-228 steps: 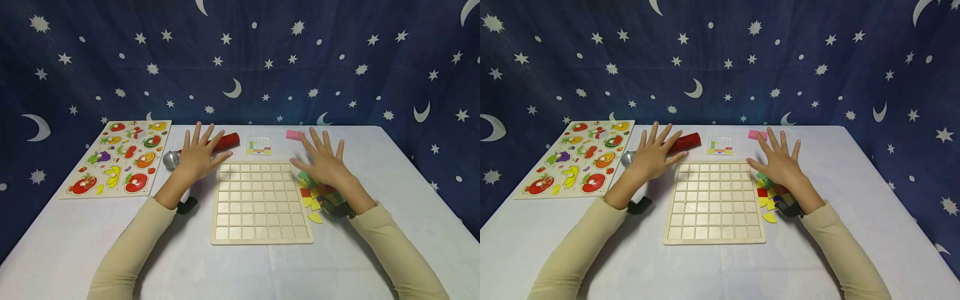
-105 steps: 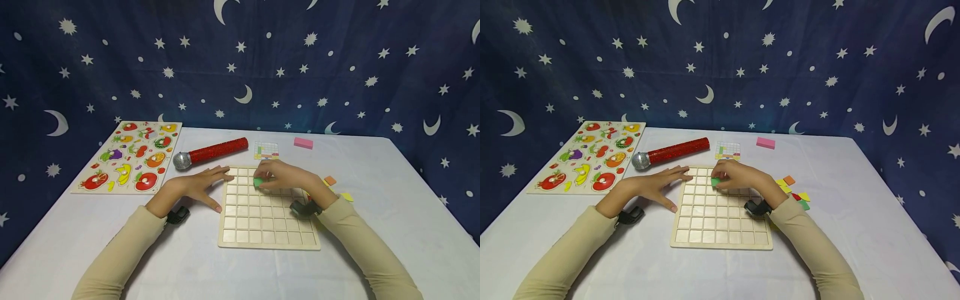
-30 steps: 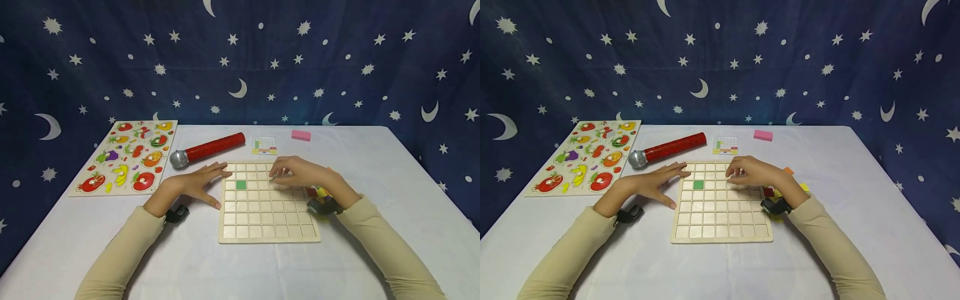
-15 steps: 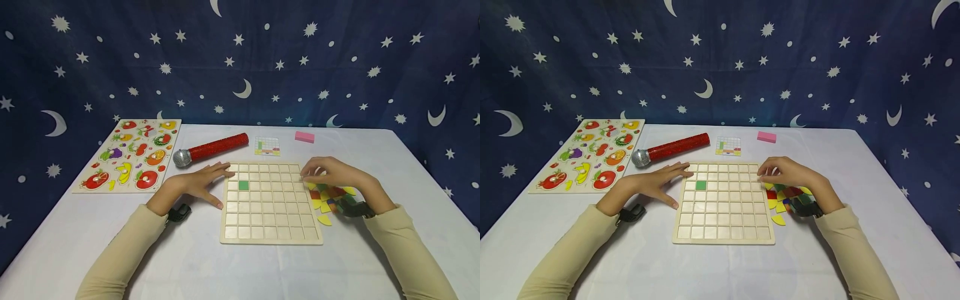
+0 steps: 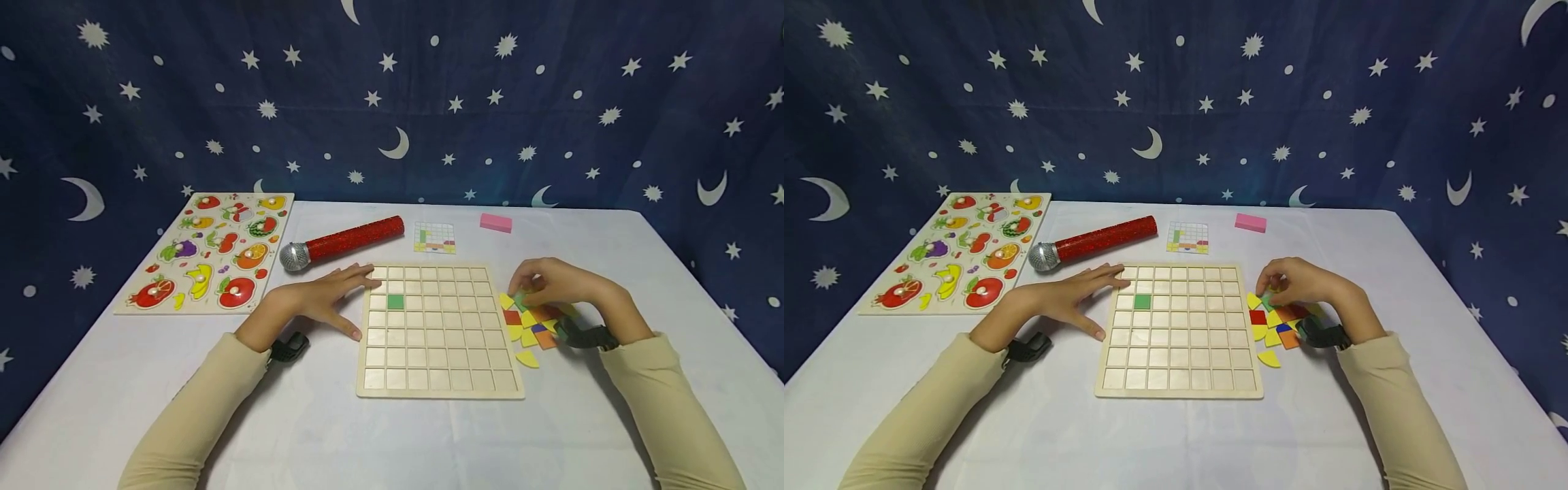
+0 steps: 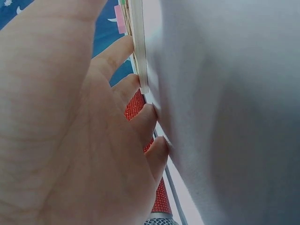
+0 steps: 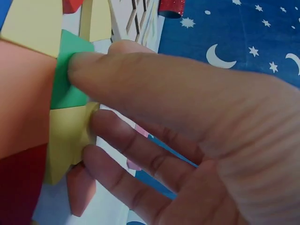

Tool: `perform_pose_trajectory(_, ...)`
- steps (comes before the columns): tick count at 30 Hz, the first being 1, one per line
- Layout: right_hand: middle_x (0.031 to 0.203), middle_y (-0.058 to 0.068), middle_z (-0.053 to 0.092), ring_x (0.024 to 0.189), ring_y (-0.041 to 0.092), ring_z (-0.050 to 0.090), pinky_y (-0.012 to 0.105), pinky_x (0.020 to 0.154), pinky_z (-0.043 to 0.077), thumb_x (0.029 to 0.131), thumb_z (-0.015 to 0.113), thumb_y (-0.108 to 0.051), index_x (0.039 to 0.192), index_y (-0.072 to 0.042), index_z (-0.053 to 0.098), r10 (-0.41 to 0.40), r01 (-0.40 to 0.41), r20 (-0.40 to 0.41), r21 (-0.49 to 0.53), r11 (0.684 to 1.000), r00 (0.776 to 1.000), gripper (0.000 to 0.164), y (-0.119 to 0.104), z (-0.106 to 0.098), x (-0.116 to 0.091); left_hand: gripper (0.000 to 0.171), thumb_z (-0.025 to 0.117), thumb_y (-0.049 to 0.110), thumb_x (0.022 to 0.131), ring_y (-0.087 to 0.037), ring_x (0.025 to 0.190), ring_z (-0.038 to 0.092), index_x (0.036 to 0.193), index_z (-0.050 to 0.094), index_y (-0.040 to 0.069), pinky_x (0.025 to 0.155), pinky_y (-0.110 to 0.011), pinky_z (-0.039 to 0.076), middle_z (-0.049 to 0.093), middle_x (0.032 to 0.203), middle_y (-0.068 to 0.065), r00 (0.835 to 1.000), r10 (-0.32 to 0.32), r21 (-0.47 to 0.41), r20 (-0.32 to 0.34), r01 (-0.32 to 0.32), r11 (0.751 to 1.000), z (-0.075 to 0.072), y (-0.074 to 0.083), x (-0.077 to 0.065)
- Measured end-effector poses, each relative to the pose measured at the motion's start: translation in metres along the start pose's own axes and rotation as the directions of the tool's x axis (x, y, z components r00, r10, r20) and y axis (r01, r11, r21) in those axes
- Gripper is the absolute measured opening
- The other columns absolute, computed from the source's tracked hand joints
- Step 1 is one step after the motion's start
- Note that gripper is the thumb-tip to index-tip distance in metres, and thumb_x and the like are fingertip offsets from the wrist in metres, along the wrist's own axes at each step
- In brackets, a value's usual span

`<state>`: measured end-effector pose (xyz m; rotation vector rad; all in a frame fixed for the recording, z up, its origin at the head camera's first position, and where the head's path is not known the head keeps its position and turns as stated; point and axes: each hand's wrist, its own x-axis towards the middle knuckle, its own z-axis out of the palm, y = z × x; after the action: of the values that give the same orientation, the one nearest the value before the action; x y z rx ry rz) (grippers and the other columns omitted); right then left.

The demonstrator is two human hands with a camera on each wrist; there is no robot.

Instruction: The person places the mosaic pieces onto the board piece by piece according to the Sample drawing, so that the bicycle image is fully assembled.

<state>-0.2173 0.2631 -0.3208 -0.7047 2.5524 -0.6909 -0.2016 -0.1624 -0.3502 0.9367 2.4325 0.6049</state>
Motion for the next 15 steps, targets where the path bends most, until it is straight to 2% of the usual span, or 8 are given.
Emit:
perform_pose_trajectory(5, 0.091, 0.001, 0.062, 0.088, 0.021, 0.052, 0.033, 0.083, 0.052, 0.085, 0.072, -0.006, 0.099, -0.007, 0.072, -0.018, 0.018, -0.016, -0.004, 1.000, 1.000, 0.013, 0.0031, -0.0002, 0.0033, 0.095, 0.083, 0.044, 0.074, -0.034, 0.150, 0.001, 0.151, 0.033, 0.018, 0.119, -0.058, 0.004, 0.007, 0.164, -0.010, 1.000, -0.008, -0.020, -0.005, 0.008, 1.000, -0.0008, 0.0006, -0.0015)
perform_pose_trajectory(9, 0.093, 0.001, 0.062, 0.089, 0.021, 0.052, 0.033, 0.082, 0.052, 0.085, 0.073, -0.010, 0.101, -0.007, 0.071, 0.007, -0.007, 0.008, 0.011, 1.000, 1.000, 0.017, 0.0031, 0.0003, 0.0022, 0.096, 0.083, 0.046, 0.074, -0.034, 0.150, 0.000, 0.151, 0.034, 0.019, 0.119, -0.057, 0.004, 0.007, 0.164, -0.009, 1.000, -0.008, -0.026, 0.001, 0.008, 1.000, 0.0013, -0.0003, -0.0004)
perform_pose_trajectory(12, 0.096, 0.002, 0.063, 0.090, 0.022, 0.052, 0.036, 0.084, 0.053, 0.083, 0.075, -0.010, 0.102, -0.006, 0.071, 0.016, -0.017, 0.018, 0.020, 1.000, 1.000, 0.019, 0.0038, 0.0013, 0.0005, 0.096, 0.082, 0.048, 0.074, -0.032, 0.150, 0.000, 0.151, 0.033, 0.021, 0.120, -0.055, 0.003, 0.007, 0.164, -0.008, 1.000, -0.012, -0.018, 0.007, 0.012, 1.000, 0.0021, -0.0006, 0.0010)
perform_pose_trajectory(15, 0.098, 0.003, 0.065, 0.092, 0.022, 0.052, 0.040, 0.087, 0.053, 0.084, 0.075, -0.009, 0.102, -0.006, 0.071, 0.003, -0.003, -0.006, 0.012, 1.000, 1.000, 0.019, 0.0051, 0.0028, 0.0015, 0.096, 0.083, 0.047, 0.074, -0.032, 0.150, 0.000, 0.152, 0.033, 0.022, 0.120, -0.055, 0.004, 0.007, 0.164, -0.007, 1.000, -0.023, -0.009, 0.003, 0.023, 1.000, 0.0010, -0.0002, 0.0009)
